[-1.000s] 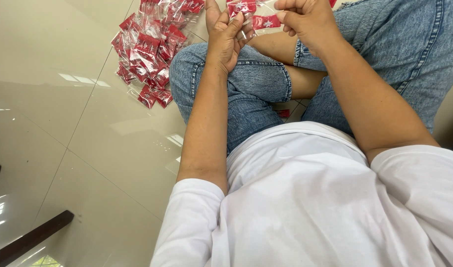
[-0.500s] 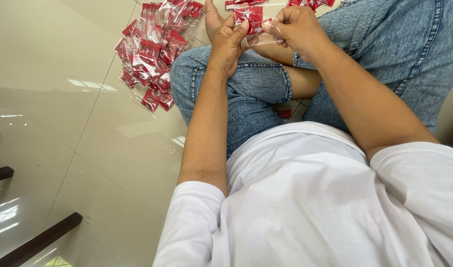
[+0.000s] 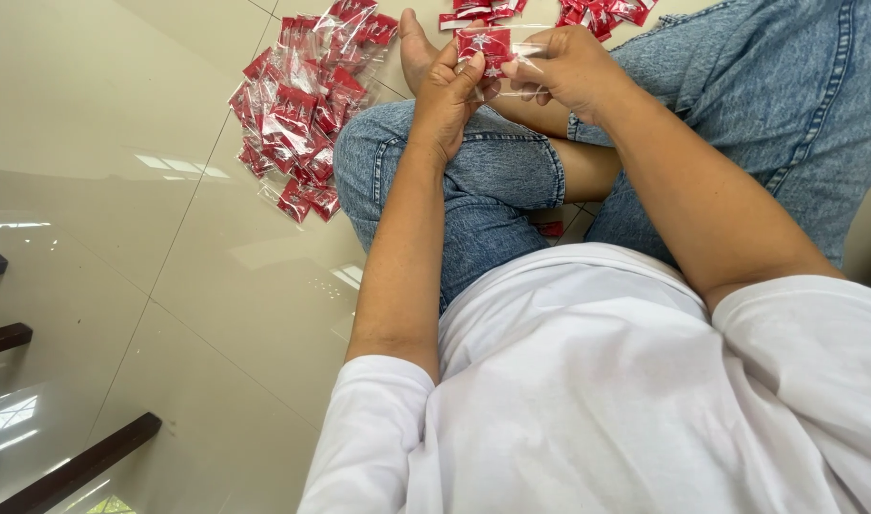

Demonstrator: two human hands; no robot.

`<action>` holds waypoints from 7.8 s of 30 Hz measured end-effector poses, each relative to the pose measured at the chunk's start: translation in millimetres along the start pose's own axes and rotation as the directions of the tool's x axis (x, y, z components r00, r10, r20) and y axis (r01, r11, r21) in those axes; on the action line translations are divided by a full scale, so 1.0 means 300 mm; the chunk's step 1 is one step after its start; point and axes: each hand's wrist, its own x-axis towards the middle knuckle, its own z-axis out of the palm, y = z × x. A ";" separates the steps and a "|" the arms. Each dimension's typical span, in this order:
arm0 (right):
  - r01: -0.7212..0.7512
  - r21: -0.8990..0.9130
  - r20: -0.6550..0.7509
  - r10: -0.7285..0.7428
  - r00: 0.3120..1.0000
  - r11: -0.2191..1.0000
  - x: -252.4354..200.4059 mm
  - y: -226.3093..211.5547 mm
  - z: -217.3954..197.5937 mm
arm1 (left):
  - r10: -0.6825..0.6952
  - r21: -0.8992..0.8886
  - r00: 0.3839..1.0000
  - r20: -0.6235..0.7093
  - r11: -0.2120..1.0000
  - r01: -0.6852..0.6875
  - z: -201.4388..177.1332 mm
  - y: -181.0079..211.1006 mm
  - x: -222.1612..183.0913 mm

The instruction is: Manually packaging small red sachets into clear plastic bags while sitting on the floor.

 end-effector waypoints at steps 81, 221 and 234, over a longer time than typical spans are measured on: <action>-0.093 0.353 0.170 0.034 0.985 0.931 0.301 -0.151 -0.253 | -0.042 -0.326 0.930 -0.365 0.941 -0.086 -0.052 -0.011 0.213; 0.131 -0.684 0.083 -0.102 0.991 0.718 0.363 0.207 -0.292 | 0.025 0.142 0.978 -0.208 0.990 0.005 0.062 0.011 0.175; 0.241 -0.743 0.216 -0.117 0.969 0.624 0.333 0.084 -0.269 | -0.113 0.130 0.970 -0.214 0.981 0.143 0.084 0.050 0.164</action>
